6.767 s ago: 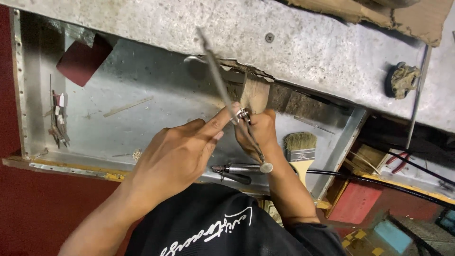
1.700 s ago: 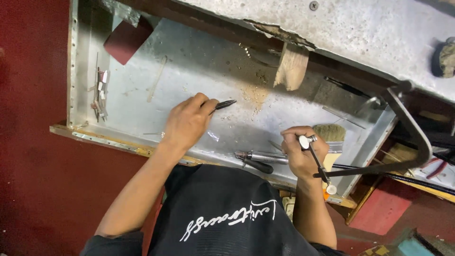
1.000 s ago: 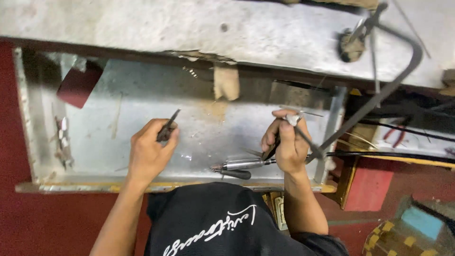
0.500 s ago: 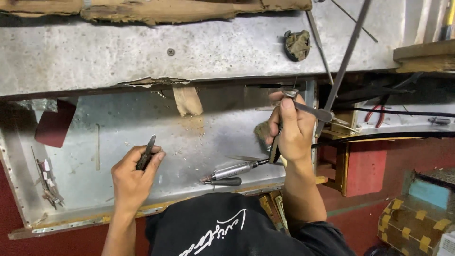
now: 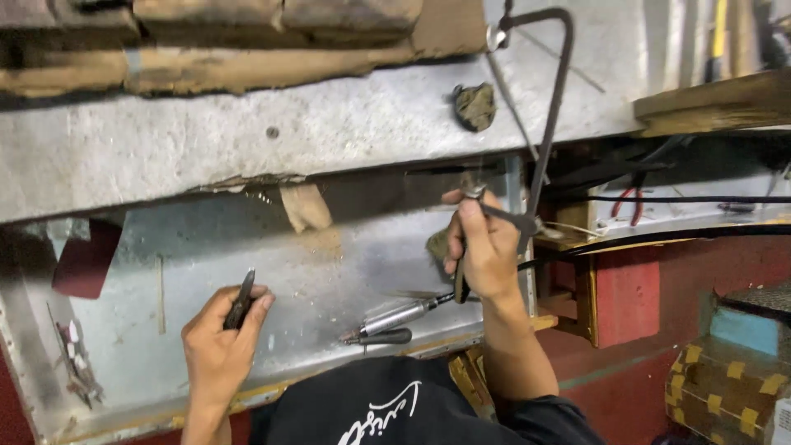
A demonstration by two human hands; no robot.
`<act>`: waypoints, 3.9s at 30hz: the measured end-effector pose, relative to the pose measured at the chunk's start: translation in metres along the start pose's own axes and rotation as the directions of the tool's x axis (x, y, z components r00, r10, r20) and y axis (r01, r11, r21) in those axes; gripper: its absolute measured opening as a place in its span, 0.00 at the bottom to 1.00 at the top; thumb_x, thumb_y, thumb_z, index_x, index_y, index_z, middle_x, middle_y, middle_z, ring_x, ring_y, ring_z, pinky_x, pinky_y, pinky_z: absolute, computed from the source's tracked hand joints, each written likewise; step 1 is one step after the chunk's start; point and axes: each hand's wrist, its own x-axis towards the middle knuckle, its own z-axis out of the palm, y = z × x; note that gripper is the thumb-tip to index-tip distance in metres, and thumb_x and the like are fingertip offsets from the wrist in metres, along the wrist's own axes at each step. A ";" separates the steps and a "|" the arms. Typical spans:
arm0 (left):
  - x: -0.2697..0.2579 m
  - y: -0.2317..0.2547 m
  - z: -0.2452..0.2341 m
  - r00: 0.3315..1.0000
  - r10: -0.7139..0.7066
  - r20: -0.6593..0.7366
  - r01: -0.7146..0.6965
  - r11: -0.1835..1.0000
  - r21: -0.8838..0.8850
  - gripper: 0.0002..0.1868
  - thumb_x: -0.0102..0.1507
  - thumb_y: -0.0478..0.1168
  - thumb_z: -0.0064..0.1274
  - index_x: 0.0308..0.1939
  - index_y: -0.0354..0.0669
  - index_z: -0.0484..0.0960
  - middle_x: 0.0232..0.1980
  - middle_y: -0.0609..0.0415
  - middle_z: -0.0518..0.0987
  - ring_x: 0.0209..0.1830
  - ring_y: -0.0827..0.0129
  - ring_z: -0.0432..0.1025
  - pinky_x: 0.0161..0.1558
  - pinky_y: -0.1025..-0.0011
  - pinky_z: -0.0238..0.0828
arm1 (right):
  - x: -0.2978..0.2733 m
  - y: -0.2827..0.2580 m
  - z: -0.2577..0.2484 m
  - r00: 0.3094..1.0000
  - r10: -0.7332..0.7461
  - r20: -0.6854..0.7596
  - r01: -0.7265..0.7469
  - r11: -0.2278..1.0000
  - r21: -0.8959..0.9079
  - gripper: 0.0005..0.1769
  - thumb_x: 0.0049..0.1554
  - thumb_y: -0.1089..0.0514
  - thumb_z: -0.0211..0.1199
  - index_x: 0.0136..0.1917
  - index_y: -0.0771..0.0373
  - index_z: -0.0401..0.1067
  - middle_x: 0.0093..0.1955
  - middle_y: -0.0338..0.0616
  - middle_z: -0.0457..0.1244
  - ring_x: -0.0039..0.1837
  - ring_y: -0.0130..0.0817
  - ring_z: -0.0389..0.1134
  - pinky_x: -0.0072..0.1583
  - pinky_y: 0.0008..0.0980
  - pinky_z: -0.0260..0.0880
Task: Using a jeweler's saw to precisely cut a small metal piece supported by a wooden bench pin.
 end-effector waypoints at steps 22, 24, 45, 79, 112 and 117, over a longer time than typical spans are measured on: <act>-0.061 0.024 0.029 0.997 0.030 0.075 -0.004 0.945 -0.328 0.05 0.64 0.36 0.60 0.43 0.39 0.85 0.37 0.52 0.85 0.37 0.71 0.80 0.46 0.74 0.78 | -0.102 0.023 0.074 0.804 -0.375 0.463 0.400 0.916 0.047 0.09 0.63 0.57 0.65 0.55 0.60 0.73 0.44 0.36 0.71 0.37 0.24 0.69 0.41 0.23 0.71; -0.065 0.025 0.027 0.989 0.107 0.102 -0.069 0.944 -0.323 0.07 0.64 0.39 0.60 0.43 0.40 0.84 0.37 0.53 0.85 0.36 0.70 0.79 0.45 0.73 0.79 | -0.106 0.030 0.076 0.810 -0.397 0.432 0.457 0.889 -0.040 0.10 0.64 0.53 0.63 0.55 0.58 0.74 0.50 0.38 0.71 0.44 0.30 0.75 0.47 0.27 0.75; -0.012 0.083 0.025 0.902 0.431 -0.027 -0.410 0.834 -0.370 0.03 0.61 0.31 0.64 0.39 0.37 0.88 0.35 0.52 0.85 0.33 0.63 0.82 0.35 0.70 0.80 | -0.052 0.016 0.060 0.911 -0.285 0.299 0.247 0.956 0.160 0.04 0.53 0.72 0.68 0.44 0.71 0.78 0.20 0.38 0.61 0.23 0.25 0.58 0.30 0.23 0.62; -0.018 0.074 -0.009 0.840 0.301 0.452 -0.328 0.944 -0.020 0.32 0.63 0.28 0.44 0.74 0.45 0.70 0.46 0.58 0.74 0.29 0.70 0.68 0.33 0.69 0.67 | -0.041 0.023 0.060 0.902 -0.307 0.304 0.350 0.932 -0.096 0.06 0.59 0.61 0.67 0.48 0.66 0.76 0.43 0.47 0.71 0.38 0.29 0.72 0.41 0.22 0.70; -0.005 0.070 -0.028 0.798 0.200 0.568 -0.227 0.974 -0.024 0.33 0.62 0.32 0.44 0.73 0.51 0.71 0.46 0.54 0.79 0.26 0.58 0.73 0.32 0.61 0.68 | -0.029 0.049 0.062 0.872 -0.227 0.434 0.216 0.973 0.074 0.11 0.55 0.62 0.72 0.50 0.68 0.77 0.41 0.48 0.71 0.34 0.23 0.68 0.36 0.21 0.65; 0.001 0.075 -0.033 0.808 0.144 0.571 -0.185 0.983 0.015 0.31 0.62 0.34 0.44 0.71 0.53 0.72 0.49 0.57 0.82 0.33 0.57 0.77 0.34 0.59 0.70 | -0.022 0.040 0.061 0.833 -0.272 0.481 0.229 0.962 0.147 0.08 0.56 0.65 0.69 0.50 0.68 0.77 0.38 0.49 0.71 0.32 0.27 0.69 0.34 0.20 0.64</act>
